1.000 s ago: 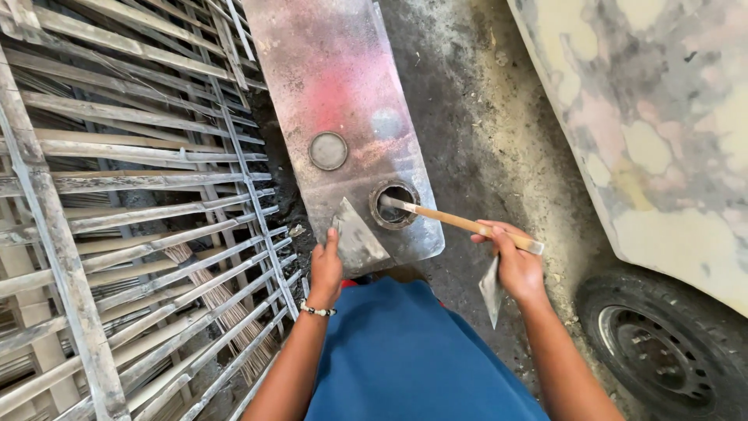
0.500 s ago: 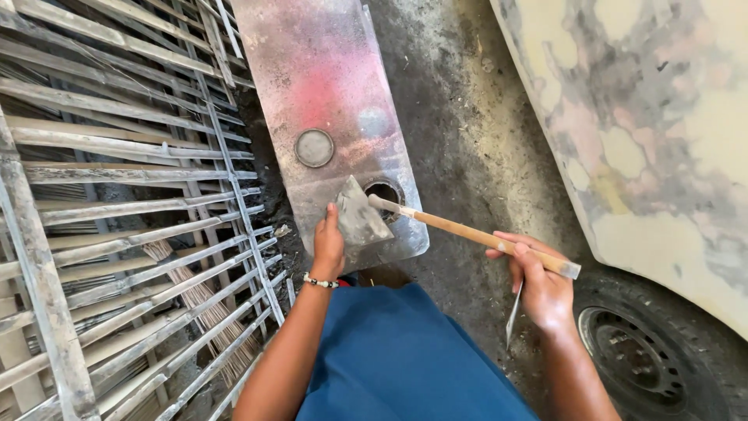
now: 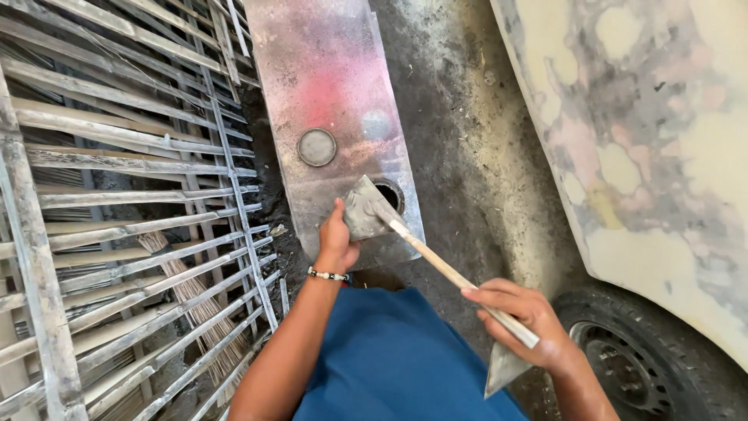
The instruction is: The person applies body filler to the side panel of a car using a metal spreader. They periodically scrape excess filler onto a mixing board and scoop more material from a container before returning to smooth the surface on the vehicle.
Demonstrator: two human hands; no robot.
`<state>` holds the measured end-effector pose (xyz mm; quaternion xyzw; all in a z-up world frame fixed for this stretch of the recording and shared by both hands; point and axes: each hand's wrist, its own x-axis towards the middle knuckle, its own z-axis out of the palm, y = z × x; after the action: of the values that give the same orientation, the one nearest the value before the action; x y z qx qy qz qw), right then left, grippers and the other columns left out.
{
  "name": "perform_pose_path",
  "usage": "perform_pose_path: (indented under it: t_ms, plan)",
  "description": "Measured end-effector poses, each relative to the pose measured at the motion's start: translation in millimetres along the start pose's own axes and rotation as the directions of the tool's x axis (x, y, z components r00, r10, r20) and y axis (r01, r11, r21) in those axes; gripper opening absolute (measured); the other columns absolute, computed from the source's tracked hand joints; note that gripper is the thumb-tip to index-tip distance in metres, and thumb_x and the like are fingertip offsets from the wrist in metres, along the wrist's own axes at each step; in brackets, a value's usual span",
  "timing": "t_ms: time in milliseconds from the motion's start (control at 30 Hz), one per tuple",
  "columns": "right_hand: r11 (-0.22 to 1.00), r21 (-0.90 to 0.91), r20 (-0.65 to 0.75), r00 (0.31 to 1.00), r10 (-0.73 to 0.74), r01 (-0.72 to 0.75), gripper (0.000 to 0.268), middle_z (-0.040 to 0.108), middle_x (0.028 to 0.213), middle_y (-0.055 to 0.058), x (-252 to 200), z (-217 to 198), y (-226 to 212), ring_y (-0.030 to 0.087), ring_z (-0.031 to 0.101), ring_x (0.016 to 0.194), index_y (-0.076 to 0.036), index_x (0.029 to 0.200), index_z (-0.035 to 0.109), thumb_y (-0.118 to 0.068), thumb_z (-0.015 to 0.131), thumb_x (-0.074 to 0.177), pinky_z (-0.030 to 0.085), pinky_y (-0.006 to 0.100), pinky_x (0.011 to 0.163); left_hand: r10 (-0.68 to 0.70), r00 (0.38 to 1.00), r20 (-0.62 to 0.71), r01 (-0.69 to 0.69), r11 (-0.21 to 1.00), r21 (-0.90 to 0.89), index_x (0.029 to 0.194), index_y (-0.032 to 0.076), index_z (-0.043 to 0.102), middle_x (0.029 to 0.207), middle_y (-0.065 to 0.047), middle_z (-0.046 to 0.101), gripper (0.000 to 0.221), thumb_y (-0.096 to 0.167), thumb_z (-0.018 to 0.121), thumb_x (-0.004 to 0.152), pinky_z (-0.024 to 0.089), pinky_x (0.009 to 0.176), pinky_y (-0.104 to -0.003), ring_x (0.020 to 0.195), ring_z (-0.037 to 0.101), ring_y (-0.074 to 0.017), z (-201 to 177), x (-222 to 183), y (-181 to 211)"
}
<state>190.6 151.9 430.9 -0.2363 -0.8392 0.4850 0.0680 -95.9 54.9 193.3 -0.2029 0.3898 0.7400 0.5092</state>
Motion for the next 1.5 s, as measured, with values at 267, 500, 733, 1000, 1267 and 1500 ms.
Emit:
perform_pose_path:
  t_ms: [267, 500, 733, 1000, 1267, 1500]
  plan:
    - [0.995, 0.02, 0.06, 0.993, -0.097, 0.096, 0.039, 0.076, 0.098, 0.009, 1.1, -14.4, -15.9, 0.017, 0.075, 0.076, -0.006, 0.121, 0.075, 0.001, 0.066, 0.083, 0.057, 0.031, 0.062, 0.068, 0.997, -0.023, -0.063, 0.987, 0.147, 0.12, 0.003, 0.065, 0.111, -0.009, 0.071, 0.05, 0.048, 0.053, 0.102, 0.056, 0.079, -0.039, 0.097, 0.068, -0.0214, -13.0, 19.3, -17.1]
    - [0.985, -0.133, 0.146, 0.985, -0.095, 0.114, 0.041, 0.07, 0.091, 0.008, 10.0, -26.0, -50.2, 0.021, 0.068, 0.066, -0.01, 0.111, 0.077, -0.004, 0.066, 0.073, 0.05, 0.036, 0.056, 0.288, 0.957, 0.025, -0.271, 0.861, 0.43, 0.097, -0.004, 0.063, 0.086, -0.004, 0.06, 0.056, 0.051, 0.057, 0.107, 0.049, 0.069, -0.03, 0.077, 0.052, -0.0119, -14.1, 22.6, -19.0]
    - [0.98, -0.135, 0.097, 0.986, -0.137, 0.149, 0.045, 0.069, 0.089, 0.008, 7.3, -34.1, -58.1, 0.019, 0.068, 0.064, -0.01, 0.112, 0.078, 0.0, 0.064, 0.07, 0.05, 0.033, 0.054, 0.245, 0.968, 0.052, -0.245, 0.882, 0.402, 0.099, -0.002, 0.069, 0.088, -0.003, 0.067, 0.052, 0.048, 0.055, 0.104, 0.051, 0.071, -0.029, 0.079, 0.059, -0.0113, -5.4, 11.0, -5.3]
    - [0.991, -0.083, 0.017, 0.995, -0.1, 0.101, 0.049, 0.069, 0.088, 0.008, 8.3, -30.4, -45.4, 0.016, 0.064, 0.06, -0.007, 0.114, 0.078, 0.002, 0.058, 0.069, 0.049, 0.031, 0.052, 0.232, 0.969, 0.084, -0.246, 0.887, 0.39, 0.107, -0.004, 0.072, 0.092, -0.005, 0.071, 0.054, 0.047, 0.053, 0.104, 0.053, 0.074, -0.03, 0.08, 0.062, -0.0124, -19.0, 16.5, 0.6]
    - [0.993, -0.011, -0.036, 0.992, -0.12, 0.12, 0.04, 0.071, 0.089, 0.007, 60.0, 8.6, 16.0, 0.016, 0.067, 0.073, -0.007, 0.117, 0.076, -0.004, 0.055, 0.082, 0.056, 0.031, 0.063, 0.313, 0.949, 0.027, -0.281, 0.808, 0.518, 0.102, -0.008, 0.065, 0.091, -0.005, 0.063, 0.058, 0.049, 0.058, 0.109, 0.049, 0.075, -0.032, 0.083, 0.053, -0.0133, -64.8, 47.9, 9.4]
    - [0.983, 0.154, -0.121, 0.985, 0.121, -0.102, 0.038, 0.069, 0.096, 0.003, 109.3, 74.6, 70.8, 0.016, 0.067, 0.085, -0.009, 0.125, 0.069, -0.01, 0.063, 0.087, 0.054, 0.03, 0.075, 0.22, 0.97, 0.104, -0.242, 0.837, 0.492, 0.107, -0.003, 0.066, 0.104, -0.007, 0.069, 0.051, 0.047, 0.058, 0.102, 0.051, 0.085, -0.031, 0.093, 0.06, -0.0131, -30.5, 30.8, 40.1]
